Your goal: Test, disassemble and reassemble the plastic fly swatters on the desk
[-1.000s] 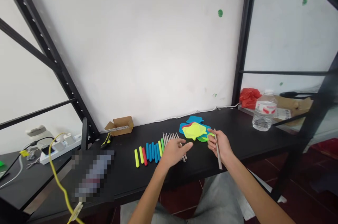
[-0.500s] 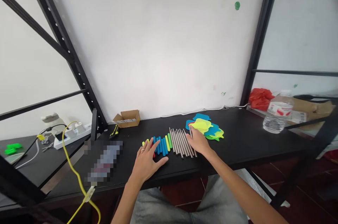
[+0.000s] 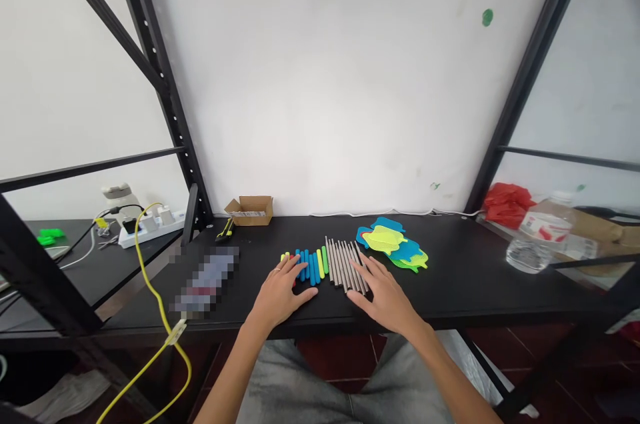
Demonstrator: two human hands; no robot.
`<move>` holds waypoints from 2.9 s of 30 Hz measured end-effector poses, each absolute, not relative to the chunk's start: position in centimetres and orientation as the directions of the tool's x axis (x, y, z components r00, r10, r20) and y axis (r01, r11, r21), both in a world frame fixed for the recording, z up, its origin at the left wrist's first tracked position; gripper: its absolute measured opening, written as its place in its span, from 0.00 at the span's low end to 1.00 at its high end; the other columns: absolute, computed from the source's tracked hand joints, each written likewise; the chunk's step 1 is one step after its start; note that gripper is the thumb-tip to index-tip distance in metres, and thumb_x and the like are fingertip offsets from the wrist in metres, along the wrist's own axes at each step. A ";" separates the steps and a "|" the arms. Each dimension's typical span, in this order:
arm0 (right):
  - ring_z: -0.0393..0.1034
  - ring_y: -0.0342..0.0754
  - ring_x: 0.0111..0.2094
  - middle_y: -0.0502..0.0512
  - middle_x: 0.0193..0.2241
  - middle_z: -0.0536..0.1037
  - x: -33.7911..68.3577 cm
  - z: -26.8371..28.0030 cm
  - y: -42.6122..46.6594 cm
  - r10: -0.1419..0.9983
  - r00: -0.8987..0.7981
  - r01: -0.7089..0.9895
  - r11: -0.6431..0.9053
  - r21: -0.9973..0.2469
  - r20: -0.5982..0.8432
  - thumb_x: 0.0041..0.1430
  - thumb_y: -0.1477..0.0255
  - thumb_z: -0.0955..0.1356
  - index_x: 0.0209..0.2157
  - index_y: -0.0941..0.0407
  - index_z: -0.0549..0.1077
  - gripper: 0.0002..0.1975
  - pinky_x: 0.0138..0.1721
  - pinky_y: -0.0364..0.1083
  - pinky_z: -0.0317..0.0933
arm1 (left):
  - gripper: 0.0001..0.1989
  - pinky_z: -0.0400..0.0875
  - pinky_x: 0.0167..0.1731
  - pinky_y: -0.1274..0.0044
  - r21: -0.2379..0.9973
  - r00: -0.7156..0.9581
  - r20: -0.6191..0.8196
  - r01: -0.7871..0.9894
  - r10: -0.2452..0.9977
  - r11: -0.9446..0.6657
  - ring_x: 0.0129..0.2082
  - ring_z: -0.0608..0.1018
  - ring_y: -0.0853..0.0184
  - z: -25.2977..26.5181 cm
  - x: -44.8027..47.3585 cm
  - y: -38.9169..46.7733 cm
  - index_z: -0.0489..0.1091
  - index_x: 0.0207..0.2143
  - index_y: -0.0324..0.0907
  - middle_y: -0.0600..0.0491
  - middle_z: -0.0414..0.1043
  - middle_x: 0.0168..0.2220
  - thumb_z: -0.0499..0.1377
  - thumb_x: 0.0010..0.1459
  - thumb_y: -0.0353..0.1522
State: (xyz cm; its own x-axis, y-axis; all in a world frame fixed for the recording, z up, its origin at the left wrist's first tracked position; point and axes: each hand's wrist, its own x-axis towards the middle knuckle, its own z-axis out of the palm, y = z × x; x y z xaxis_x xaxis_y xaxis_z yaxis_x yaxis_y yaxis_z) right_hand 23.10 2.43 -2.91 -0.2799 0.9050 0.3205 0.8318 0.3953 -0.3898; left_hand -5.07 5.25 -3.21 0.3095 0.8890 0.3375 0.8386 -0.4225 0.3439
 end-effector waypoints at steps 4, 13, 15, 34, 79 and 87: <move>0.41 0.60 0.67 0.51 0.68 0.50 23.1 -3.1 2.5 0.907 -0.345 0.840 0.414 -0.351 0.243 0.62 0.50 0.59 0.65 0.43 0.54 0.33 0.62 0.59 0.46 | 0.31 0.58 0.58 0.64 0.345 0.341 0.342 0.821 0.876 -0.455 0.66 0.55 0.52 -3.1 -5.1 5.2 0.61 0.61 0.52 0.52 0.53 0.67 0.54 0.58 0.52; 0.57 0.57 0.60 0.57 0.61 0.64 23.4 -2.3 4.4 0.847 -0.334 0.830 0.473 -0.297 0.414 0.63 0.53 0.60 0.60 0.49 0.65 0.27 0.59 0.55 0.52 | 0.34 0.46 0.62 0.57 0.234 0.421 0.345 0.827 0.839 -0.511 0.66 0.54 0.49 -2.6 -4.4 8.6 0.62 0.61 0.53 0.50 0.55 0.66 0.53 0.56 0.55; 0.57 0.56 0.61 0.57 0.61 0.65 24.4 -1.5 6.0 0.823 -0.290 0.852 0.454 -0.259 0.488 0.64 0.53 0.59 0.59 0.50 0.66 0.27 0.60 0.54 0.50 | 0.35 0.42 0.63 0.55 0.198 0.457 0.352 0.817 0.817 -0.542 0.66 0.53 0.48 -2.2 -4.0 9.0 0.62 0.61 0.54 0.50 0.54 0.66 0.53 0.54 0.57; 0.55 0.59 0.61 0.56 0.62 0.62 35.6 0.2 17.0 0.975 -0.038 0.972 0.087 -0.218 0.220 0.63 0.48 0.53 0.63 0.48 0.59 0.33 0.57 0.55 0.50 | 0.41 0.65 0.53 0.65 0.346 0.613 0.078 0.723 0.786 -0.598 0.57 0.68 0.47 0.2 15.5 18.5 0.64 0.56 0.40 0.40 0.67 0.56 0.62 0.45 0.55; 0.54 0.62 0.61 0.57 0.65 0.56 35.6 -3.5 8.8 0.954 0.040 0.958 0.048 -0.282 0.298 0.60 0.47 0.57 0.64 0.47 0.57 0.34 0.56 0.55 0.52 | 0.25 0.51 0.61 0.59 0.116 0.720 0.331 0.610 0.610 -0.784 0.58 0.67 0.53 -0.9 12.8 8.6 0.67 0.54 0.47 0.47 0.67 0.57 0.55 0.58 0.48; 0.55 0.63 0.60 0.58 0.64 0.57 33.1 -4.1 9.3 0.945 -0.033 0.993 0.069 -0.101 0.325 0.62 0.50 0.58 0.63 0.47 0.59 0.31 0.55 0.56 0.52 | 0.16 0.55 0.59 0.64 0.054 0.713 0.354 0.630 0.605 -0.775 0.55 0.70 0.56 -1.2 10.5 8.9 0.71 0.43 0.45 0.48 0.70 0.52 0.54 0.61 0.46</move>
